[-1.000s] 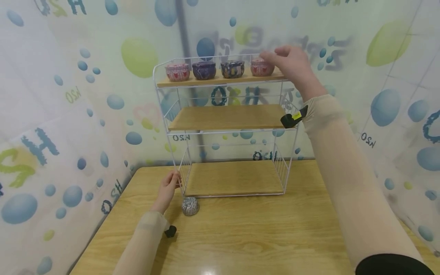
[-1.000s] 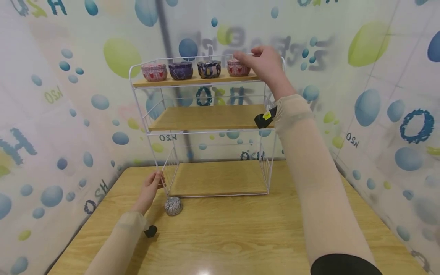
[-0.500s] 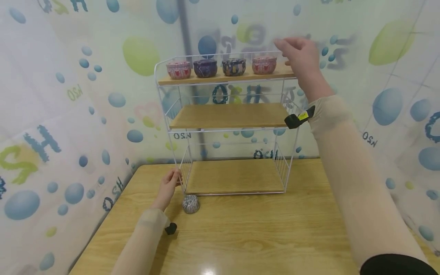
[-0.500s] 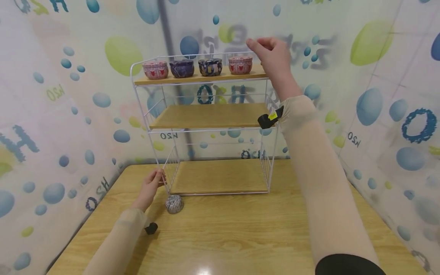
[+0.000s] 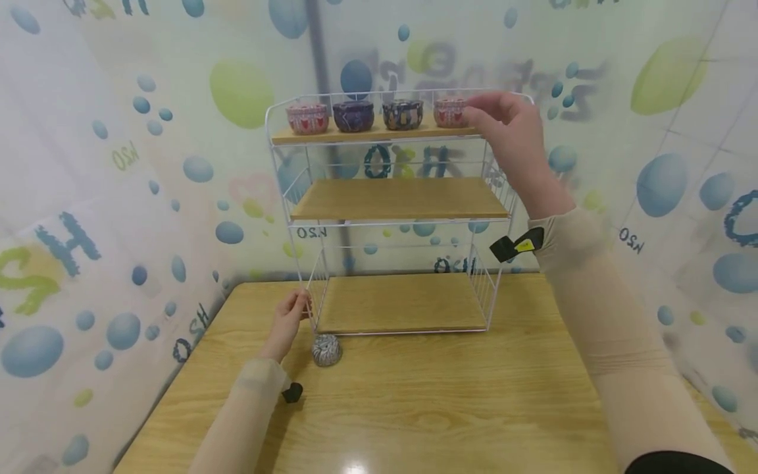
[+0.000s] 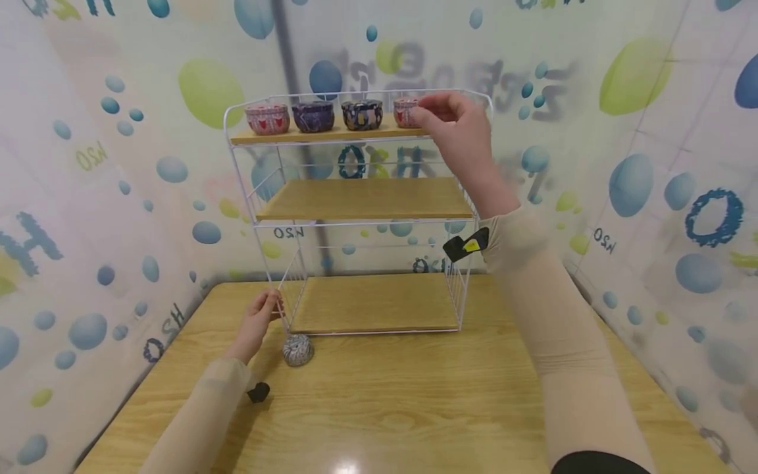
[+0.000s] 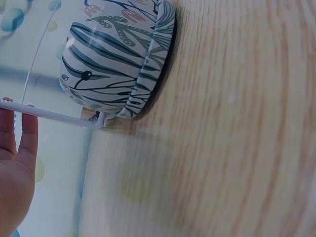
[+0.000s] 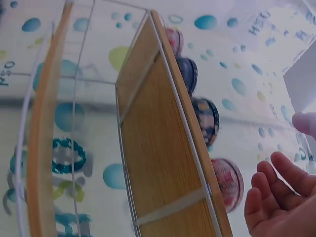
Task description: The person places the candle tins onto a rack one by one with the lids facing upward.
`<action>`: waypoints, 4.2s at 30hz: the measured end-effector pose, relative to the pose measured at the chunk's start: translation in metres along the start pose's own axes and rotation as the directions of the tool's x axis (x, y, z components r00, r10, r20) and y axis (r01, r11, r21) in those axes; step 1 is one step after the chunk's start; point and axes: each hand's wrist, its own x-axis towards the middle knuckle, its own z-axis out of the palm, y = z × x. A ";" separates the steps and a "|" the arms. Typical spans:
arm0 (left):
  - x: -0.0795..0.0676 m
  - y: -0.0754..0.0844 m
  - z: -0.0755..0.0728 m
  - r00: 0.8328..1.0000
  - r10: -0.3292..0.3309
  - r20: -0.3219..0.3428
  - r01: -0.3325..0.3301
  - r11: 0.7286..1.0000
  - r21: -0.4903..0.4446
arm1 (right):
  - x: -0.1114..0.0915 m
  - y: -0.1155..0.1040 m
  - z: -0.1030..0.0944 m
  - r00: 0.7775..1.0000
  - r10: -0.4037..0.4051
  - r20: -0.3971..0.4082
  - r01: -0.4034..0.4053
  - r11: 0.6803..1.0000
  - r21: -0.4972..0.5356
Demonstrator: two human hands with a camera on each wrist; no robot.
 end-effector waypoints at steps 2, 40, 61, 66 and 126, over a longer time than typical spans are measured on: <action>0.000 -0.001 -0.001 1.000 -0.004 0.000 0.004 1.000 0.001 | -0.009 0.003 0.006 0.999 -0.035 0.040 0.036 0.999 -0.026; 0.002 -0.003 -0.003 0.999 -0.003 0.033 0.003 1.000 0.014 | -0.121 0.122 0.120 0.801 -0.100 0.590 0.124 0.992 0.000; 0.011 -0.031 -0.007 1.000 -0.002 0.016 0.002 1.000 0.012 | -0.170 0.176 0.170 0.604 0.013 0.797 -0.001 1.000 -0.016; 0.010 -0.032 -0.006 1.000 0.012 0.022 -0.013 1.000 0.010 | -0.179 0.186 0.177 0.570 0.044 0.820 -0.040 0.999 -0.026; -0.002 -0.002 -0.001 1.000 0.010 0.024 -0.009 1.000 -0.029 | -0.210 0.242 0.247 0.539 0.104 0.836 0.007 0.992 -0.128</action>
